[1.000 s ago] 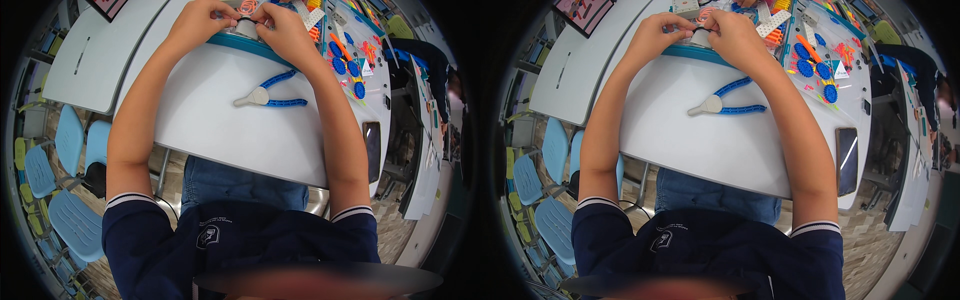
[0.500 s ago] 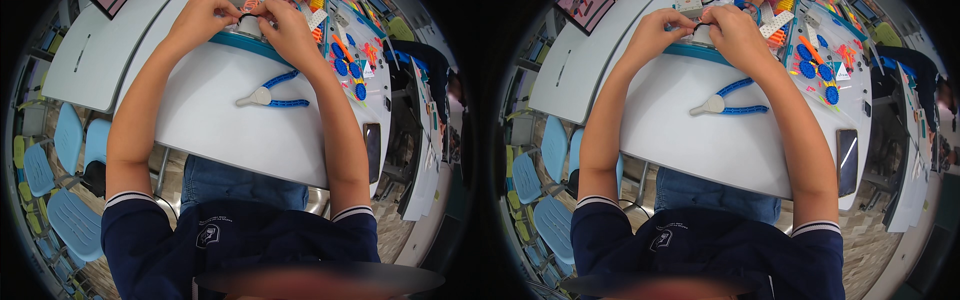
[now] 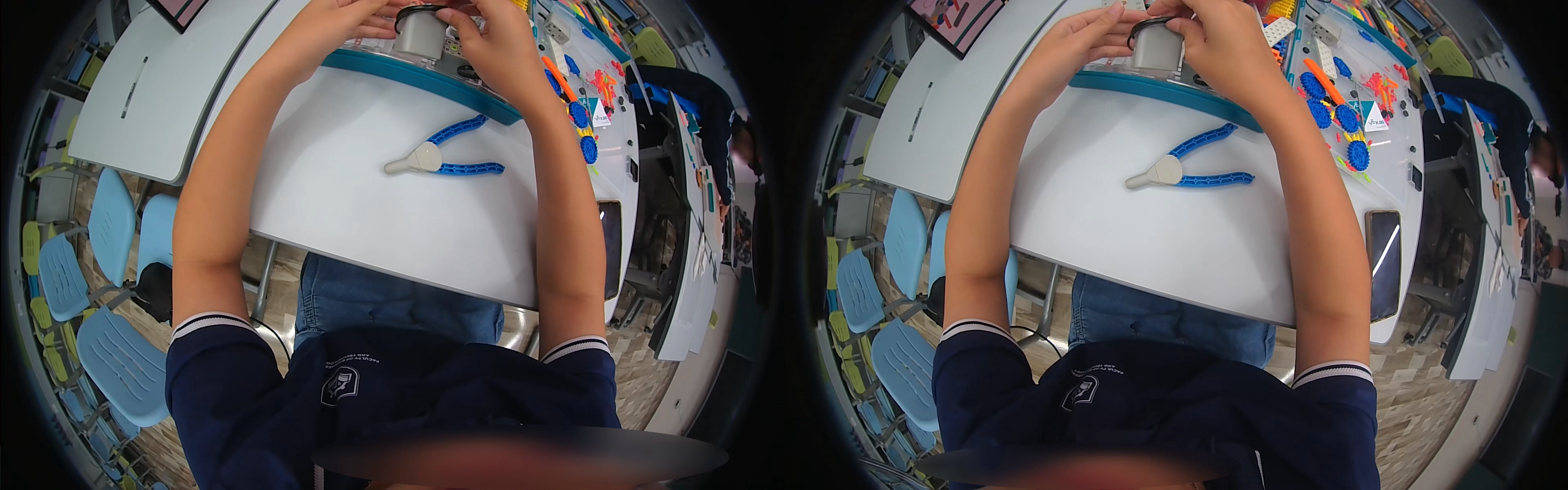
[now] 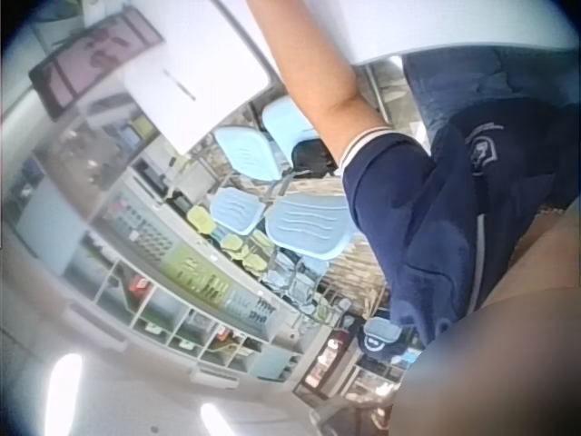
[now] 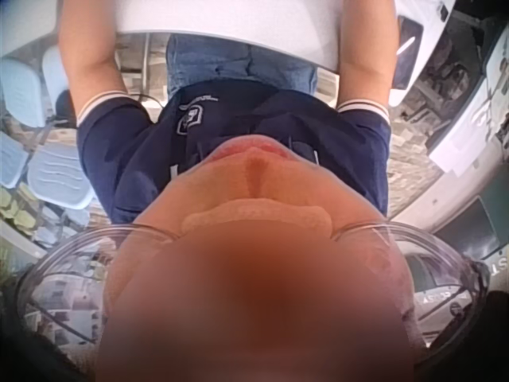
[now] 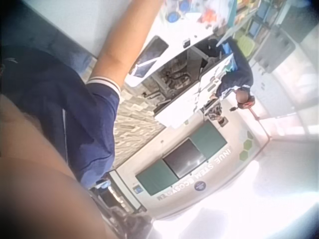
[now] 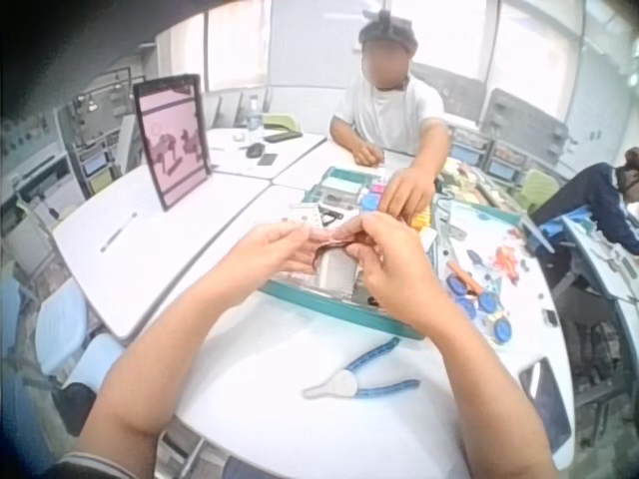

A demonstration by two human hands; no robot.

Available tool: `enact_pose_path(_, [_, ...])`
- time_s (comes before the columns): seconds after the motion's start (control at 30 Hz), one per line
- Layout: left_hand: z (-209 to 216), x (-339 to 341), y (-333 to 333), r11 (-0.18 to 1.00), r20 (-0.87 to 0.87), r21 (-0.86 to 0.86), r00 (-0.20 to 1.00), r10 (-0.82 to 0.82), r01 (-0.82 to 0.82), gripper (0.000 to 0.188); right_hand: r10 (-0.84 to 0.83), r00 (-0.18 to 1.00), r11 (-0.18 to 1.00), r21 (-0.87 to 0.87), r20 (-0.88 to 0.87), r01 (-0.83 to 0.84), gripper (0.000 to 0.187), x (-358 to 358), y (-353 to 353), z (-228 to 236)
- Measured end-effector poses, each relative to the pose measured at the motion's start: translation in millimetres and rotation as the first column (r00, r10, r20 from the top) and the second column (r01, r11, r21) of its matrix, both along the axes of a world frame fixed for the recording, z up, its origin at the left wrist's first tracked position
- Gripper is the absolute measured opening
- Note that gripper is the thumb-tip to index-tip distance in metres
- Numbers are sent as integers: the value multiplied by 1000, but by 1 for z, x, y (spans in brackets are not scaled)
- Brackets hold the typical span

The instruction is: The person assembles a small electronic device using components from a kit. They connect wires to a circuit board and attach a battery pack, then place the assembled unit into a plastic case on the table.

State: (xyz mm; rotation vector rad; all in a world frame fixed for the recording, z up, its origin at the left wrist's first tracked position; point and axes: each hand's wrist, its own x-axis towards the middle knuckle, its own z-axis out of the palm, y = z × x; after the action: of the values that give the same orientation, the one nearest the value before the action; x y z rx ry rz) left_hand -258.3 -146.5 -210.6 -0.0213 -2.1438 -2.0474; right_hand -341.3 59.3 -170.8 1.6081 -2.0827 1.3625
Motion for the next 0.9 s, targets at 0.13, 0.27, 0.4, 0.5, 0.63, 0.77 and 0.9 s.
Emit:
enact_pose_path(0.13, [10, 10, 3, 960, 149, 225, 967, -205, 168, 55, 94, 995, 995, -16, -17, -94, 18, 7, 3, 7])
enact_pose_path(0.27, [16, 16, 6, 903, 203, 340, 916, -345, 265, 50, 125, 992, 992, -21, -26, -125, 17, 12, 3, 12])
enact_pose_path(0.4, [6, 15, 3, 859, 70, 402, 924, -376, 318, 50, 117, 993, 992, -44, -14, -117, 15, 16, 3, 15])
enact_pose_path(0.5, [-4, 11, -3, 825, -8, 374, 891, -454, 424, 60, 151, 988, 988, -36, -43, -153, 17, 14, 5, 17])
enact_pose_path(0.63, [-10, 9, -6, 789, -82, 364, 860, -503, 496, 63, 219, 973, 970, -89, -73, -225, 21, 10, 5, 17])
enact_pose_path(0.77, [-7, 10, 3, 802, -129, 323, 863, -488, 502, 64, 215, 968, 966, -116, -131, -230, 21, 7, 4, 19])
enact_pose_path(0.9, [0, 13, 18, 842, -128, 343, 909, -397, 416, 63, 93, 969, 993, -50, -229, -107, 19, 10, 13, 27])
